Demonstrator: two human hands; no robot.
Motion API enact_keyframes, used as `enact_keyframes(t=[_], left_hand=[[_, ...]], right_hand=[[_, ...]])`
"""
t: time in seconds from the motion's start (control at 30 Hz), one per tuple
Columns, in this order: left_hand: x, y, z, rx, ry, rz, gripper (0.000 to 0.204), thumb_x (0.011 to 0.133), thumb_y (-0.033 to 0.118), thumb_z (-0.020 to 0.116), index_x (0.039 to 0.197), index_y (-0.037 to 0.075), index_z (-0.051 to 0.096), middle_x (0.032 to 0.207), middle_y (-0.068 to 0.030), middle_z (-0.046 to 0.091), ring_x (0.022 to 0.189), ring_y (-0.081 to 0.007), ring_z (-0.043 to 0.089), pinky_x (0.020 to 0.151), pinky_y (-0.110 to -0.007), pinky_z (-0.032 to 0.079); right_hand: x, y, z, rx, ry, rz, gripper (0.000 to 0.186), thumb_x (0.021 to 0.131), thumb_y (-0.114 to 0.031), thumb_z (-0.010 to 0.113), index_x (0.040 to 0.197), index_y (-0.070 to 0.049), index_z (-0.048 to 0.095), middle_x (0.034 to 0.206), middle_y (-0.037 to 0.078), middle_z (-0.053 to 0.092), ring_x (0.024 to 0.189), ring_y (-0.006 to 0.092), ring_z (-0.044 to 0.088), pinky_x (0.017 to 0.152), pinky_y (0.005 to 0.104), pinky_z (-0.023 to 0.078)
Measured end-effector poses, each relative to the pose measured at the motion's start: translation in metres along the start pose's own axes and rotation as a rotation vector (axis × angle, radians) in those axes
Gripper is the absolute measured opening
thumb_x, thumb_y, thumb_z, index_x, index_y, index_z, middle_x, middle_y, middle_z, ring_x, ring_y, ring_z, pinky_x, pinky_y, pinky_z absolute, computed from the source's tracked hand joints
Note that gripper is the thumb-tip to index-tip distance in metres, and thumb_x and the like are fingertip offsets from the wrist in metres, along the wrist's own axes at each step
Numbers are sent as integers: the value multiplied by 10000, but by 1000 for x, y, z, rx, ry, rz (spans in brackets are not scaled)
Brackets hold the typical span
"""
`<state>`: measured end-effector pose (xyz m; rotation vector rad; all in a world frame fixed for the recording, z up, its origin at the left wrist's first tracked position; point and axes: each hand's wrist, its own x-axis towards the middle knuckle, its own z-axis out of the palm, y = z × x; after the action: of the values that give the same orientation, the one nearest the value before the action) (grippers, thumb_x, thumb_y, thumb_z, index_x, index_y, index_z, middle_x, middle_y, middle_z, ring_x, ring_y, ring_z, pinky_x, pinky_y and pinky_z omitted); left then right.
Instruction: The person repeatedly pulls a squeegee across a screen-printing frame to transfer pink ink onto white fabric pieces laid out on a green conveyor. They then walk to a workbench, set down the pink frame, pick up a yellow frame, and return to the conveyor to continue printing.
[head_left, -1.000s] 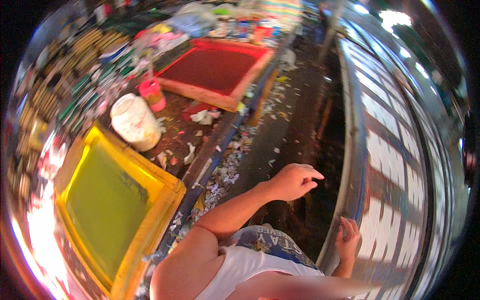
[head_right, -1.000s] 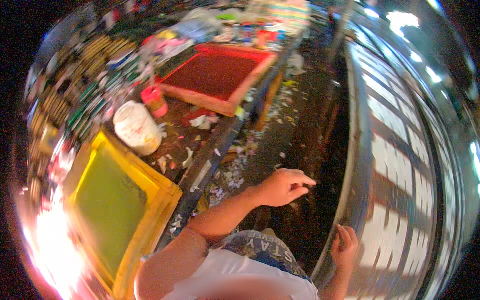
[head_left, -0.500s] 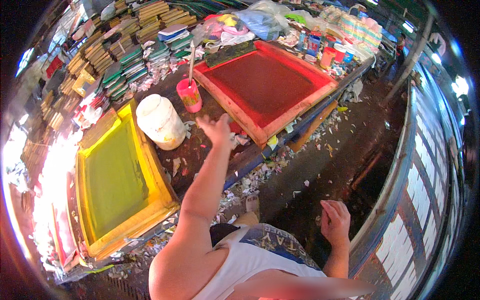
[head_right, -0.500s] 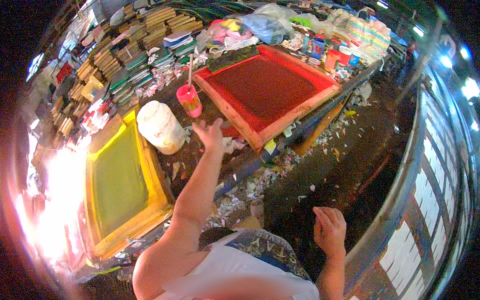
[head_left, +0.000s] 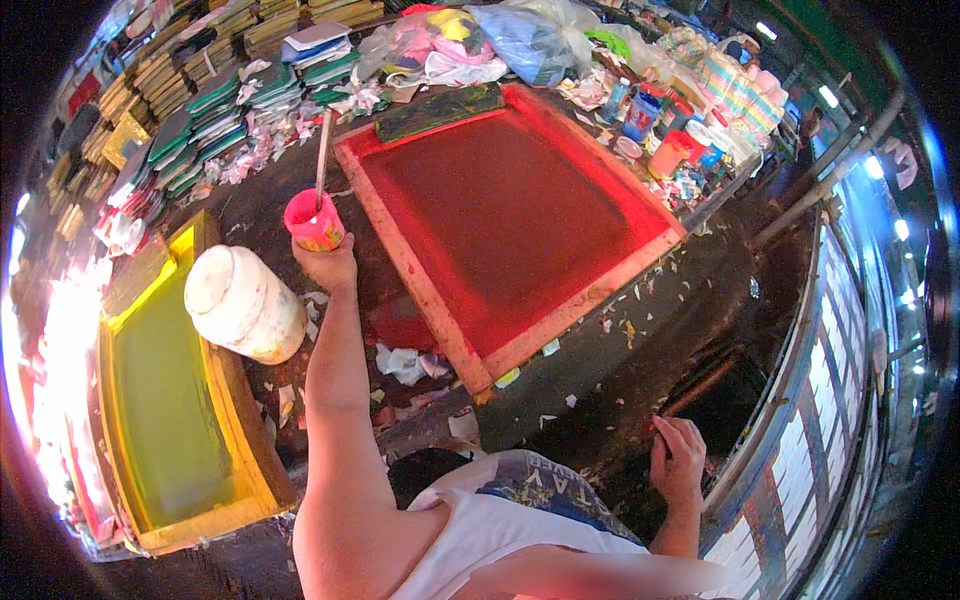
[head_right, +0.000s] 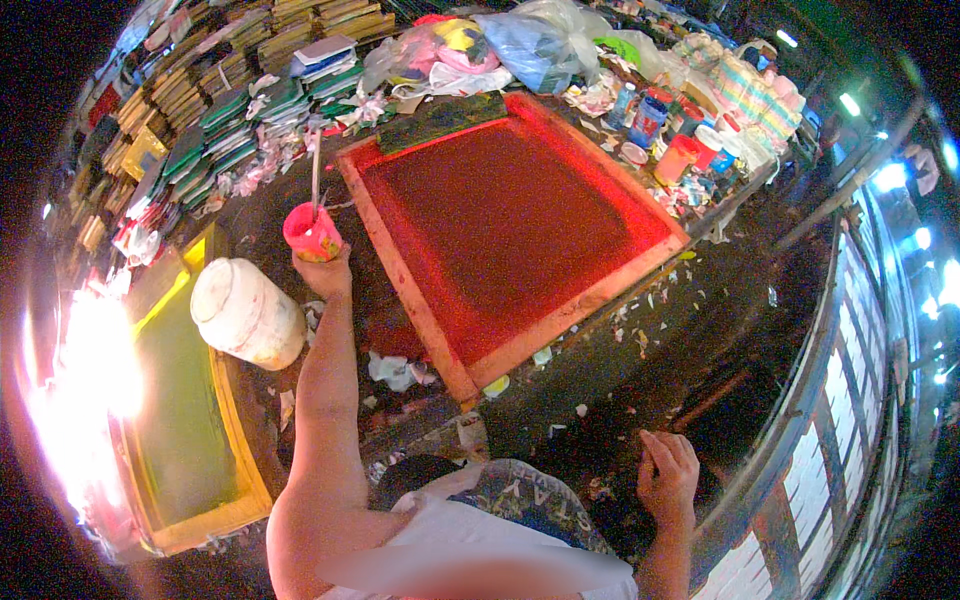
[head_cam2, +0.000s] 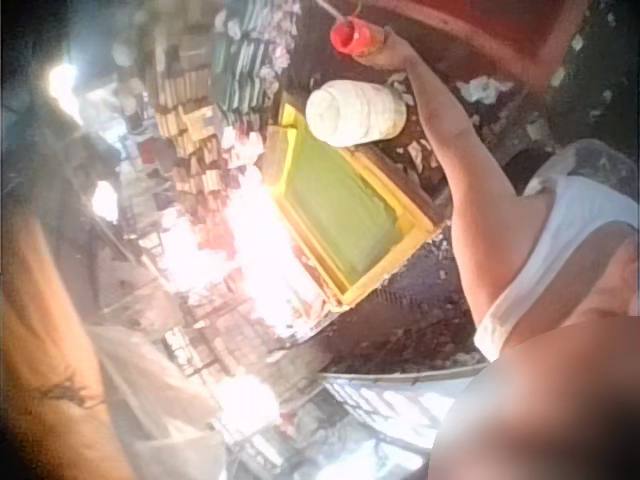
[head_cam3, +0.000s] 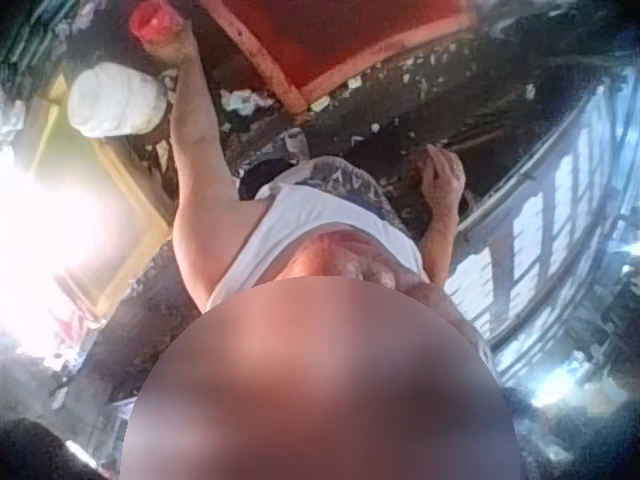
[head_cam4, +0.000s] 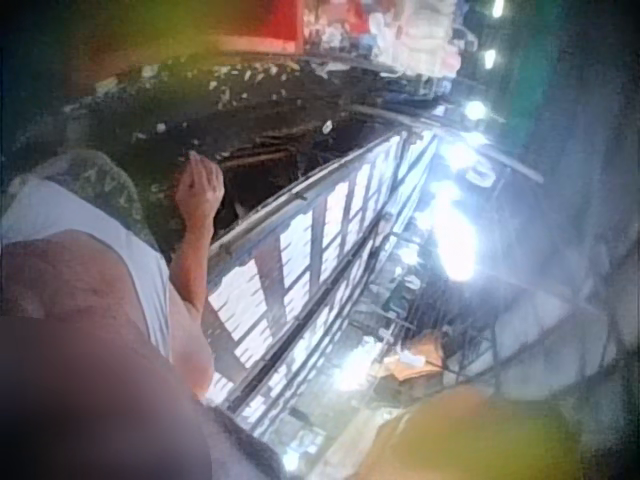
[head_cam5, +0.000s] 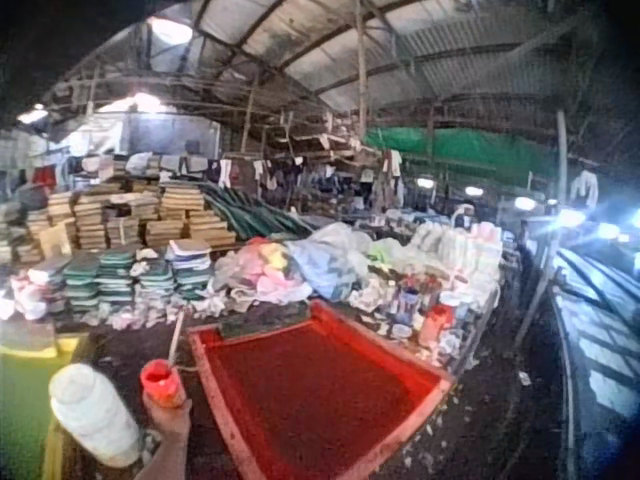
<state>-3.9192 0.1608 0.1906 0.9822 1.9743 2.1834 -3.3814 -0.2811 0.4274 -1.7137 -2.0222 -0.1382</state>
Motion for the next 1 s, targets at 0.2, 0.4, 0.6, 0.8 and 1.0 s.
enact_keyframes(t=[0.2,0.4,0.6,0.8,1.0], left_hand=[[32,-2,5,-291,-106,-132,1022,654,79,1004,1520,38,462,1395,-132,652,1257,-304,682,1139,-436,545],[-5,82,-17,-219,-32,79,920,715,55,988,1474,78,469,1379,-86,646,1226,-241,684,1080,-428,596],[-79,237,-137,-216,-219,99,1015,638,199,1033,1494,73,502,1396,-109,638,1307,-259,636,1149,-443,534],[-178,360,-311,-417,-296,48,1190,627,140,1061,1623,42,416,1497,-61,618,1401,-203,576,1247,-431,458],[-261,431,-471,-334,-96,-191,1095,707,16,1022,1626,90,432,1453,-54,663,1257,-172,682,1098,-413,594]], right_hand=[[36,31,31,86,-62,-7,350,889,34,716,1225,-39,780,1085,180,779,990,407,741,899,512,611],[107,78,40,136,-139,-198,356,893,19,717,1238,-43,779,1116,176,787,1005,407,745,905,525,615],[195,86,59,300,-241,-558,273,977,-29,682,1235,-10,770,1154,217,777,1090,438,728,999,551,582],[222,50,59,476,-267,-927,266,998,-12,662,1241,6,766,1173,218,775,1111,440,726,1057,584,545],[244,-53,79,683,-246,-1306,320,995,86,637,1296,24,724,1105,189,747,1009,388,721,894,485,584]])
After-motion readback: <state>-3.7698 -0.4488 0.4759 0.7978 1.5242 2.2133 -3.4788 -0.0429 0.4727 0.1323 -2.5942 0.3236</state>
